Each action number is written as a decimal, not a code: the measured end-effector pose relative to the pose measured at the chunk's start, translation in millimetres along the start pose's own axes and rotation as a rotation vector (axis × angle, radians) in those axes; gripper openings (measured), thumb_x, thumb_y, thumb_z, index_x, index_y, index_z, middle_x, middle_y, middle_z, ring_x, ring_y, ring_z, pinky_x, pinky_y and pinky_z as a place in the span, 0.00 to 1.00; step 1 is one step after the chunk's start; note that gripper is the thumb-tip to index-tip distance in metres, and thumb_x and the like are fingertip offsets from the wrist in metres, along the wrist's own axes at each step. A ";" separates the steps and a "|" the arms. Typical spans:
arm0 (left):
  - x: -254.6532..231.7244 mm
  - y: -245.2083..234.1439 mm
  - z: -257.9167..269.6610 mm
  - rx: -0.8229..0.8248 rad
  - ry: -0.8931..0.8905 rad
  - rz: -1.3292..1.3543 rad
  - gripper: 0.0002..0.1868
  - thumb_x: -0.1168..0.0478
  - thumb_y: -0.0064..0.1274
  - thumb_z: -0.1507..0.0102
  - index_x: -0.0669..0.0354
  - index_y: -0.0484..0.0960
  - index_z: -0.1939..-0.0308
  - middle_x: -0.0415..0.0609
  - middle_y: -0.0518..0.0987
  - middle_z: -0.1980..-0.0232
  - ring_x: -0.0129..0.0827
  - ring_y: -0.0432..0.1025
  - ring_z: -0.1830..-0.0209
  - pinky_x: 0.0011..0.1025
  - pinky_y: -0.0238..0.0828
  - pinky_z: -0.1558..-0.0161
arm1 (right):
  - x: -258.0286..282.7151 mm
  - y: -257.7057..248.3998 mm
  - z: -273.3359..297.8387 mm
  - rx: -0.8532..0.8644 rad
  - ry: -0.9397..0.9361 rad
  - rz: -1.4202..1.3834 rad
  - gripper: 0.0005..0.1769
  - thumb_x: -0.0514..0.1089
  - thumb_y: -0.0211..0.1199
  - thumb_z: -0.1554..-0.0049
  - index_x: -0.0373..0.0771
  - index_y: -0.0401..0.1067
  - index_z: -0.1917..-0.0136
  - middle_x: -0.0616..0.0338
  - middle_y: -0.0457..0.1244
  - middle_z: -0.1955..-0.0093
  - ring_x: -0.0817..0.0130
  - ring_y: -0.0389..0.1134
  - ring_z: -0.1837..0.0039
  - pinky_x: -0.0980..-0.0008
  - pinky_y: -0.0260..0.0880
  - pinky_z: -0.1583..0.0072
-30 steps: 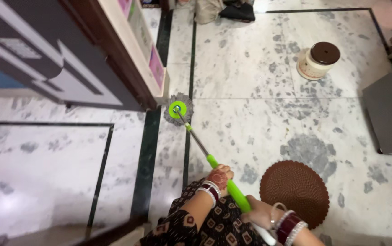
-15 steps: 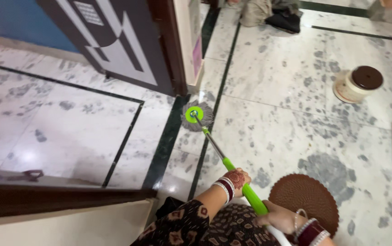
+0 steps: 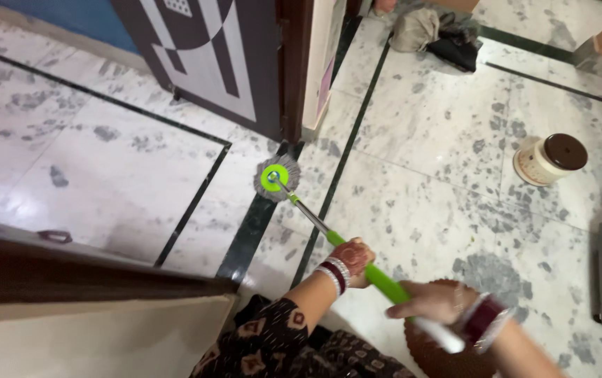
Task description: The person mops a tiled floor using a green spin mop and a bucket. They repeatedly dip the mop into the bucket, wring it, and mop different areas of the room. Later, they gather a pile of clothes from the floor and place them on a nearby surface, then move a small stool.
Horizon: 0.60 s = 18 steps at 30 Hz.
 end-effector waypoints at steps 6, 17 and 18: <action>-67.7 -124.5 27.7 0.249 -0.160 0.145 0.22 0.40 0.52 0.38 0.54 0.80 0.69 0.54 0.82 0.68 0.39 0.78 0.61 0.38 0.68 0.44 | -2.8 -44.7 53.7 0.154 0.198 0.056 0.45 0.63 0.63 0.43 0.51 0.51 0.19 0.59 0.66 0.66 0.71 0.64 0.71 0.75 0.69 0.69; -76.6 -80.5 69.2 -0.029 -0.245 0.293 0.12 0.60 0.57 0.40 0.56 0.80 0.53 0.54 0.79 0.53 0.49 0.75 0.48 0.49 0.67 0.38 | -77.9 -12.7 -33.9 0.537 -0.255 -0.693 0.52 0.39 0.64 0.48 0.45 0.44 0.16 0.50 0.64 0.46 0.73 0.67 0.58 0.76 0.72 0.63; -71.3 -74.4 64.2 -0.021 -0.249 0.269 0.13 0.61 0.57 0.41 0.55 0.79 0.52 0.53 0.78 0.52 0.49 0.74 0.47 0.51 0.64 0.36 | -85.5 -14.8 -32.8 0.434 -0.267 -0.729 0.52 0.36 0.64 0.48 0.42 0.45 0.15 0.48 0.63 0.47 0.73 0.66 0.58 0.76 0.72 0.63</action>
Point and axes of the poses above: each hand's wrist, its own z-axis away from the middle knuckle, its own y-axis out of the palm, x = y × z, the point moved 5 cm from there along -z, towards the middle knuckle
